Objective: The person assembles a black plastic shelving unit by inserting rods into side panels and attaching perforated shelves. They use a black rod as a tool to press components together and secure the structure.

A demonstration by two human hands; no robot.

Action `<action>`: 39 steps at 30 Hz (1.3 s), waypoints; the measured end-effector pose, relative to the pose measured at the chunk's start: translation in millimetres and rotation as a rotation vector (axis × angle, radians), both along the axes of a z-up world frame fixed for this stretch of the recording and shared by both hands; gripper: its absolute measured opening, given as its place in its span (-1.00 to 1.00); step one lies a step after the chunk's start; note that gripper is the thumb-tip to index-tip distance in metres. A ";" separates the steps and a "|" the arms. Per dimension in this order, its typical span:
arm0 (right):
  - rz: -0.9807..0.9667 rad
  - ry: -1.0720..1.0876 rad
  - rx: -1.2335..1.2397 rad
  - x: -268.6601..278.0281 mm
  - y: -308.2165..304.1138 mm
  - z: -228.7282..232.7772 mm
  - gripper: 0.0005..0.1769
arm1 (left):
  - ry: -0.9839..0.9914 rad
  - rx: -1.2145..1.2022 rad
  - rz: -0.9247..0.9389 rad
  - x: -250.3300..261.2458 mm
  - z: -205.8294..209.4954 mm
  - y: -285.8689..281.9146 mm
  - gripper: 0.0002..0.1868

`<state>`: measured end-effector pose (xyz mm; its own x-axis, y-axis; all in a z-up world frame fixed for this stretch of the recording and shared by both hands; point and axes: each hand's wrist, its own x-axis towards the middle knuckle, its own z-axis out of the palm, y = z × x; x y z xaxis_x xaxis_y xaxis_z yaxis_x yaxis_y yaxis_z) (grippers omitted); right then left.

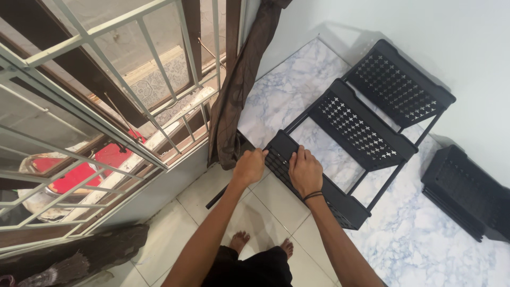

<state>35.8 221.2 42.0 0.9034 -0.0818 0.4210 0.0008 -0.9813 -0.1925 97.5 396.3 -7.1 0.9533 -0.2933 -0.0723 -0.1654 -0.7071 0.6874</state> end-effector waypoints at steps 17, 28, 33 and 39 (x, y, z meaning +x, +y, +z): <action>-0.068 -0.002 0.127 4.2 -2.1 4.8 -0.70 | -0.171 -0.303 0.003 20.9 -23.4 -2.9 -0.62; -0.132 -0.022 0.121 6.9 2.9 3.5 -0.70 | -0.437 0.157 0.055 -19.5 20.4 -14.3 -0.73; -0.136 -0.027 0.170 12.9 2.7 8.5 -0.70 | -0.316 0.184 0.030 -5.4 27.0 -15.9 -0.71; -0.158 -0.023 0.168 8.8 3.7 6.9 -0.70 | -0.035 0.108 0.059 7.2 2.4 -16.8 -0.59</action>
<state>44.6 224.9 49.0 0.8639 -0.2926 0.4099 -0.1444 -0.9236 -0.3551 104.8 379.5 -4.6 0.9712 -0.2285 -0.0667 -0.1437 -0.7861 0.6012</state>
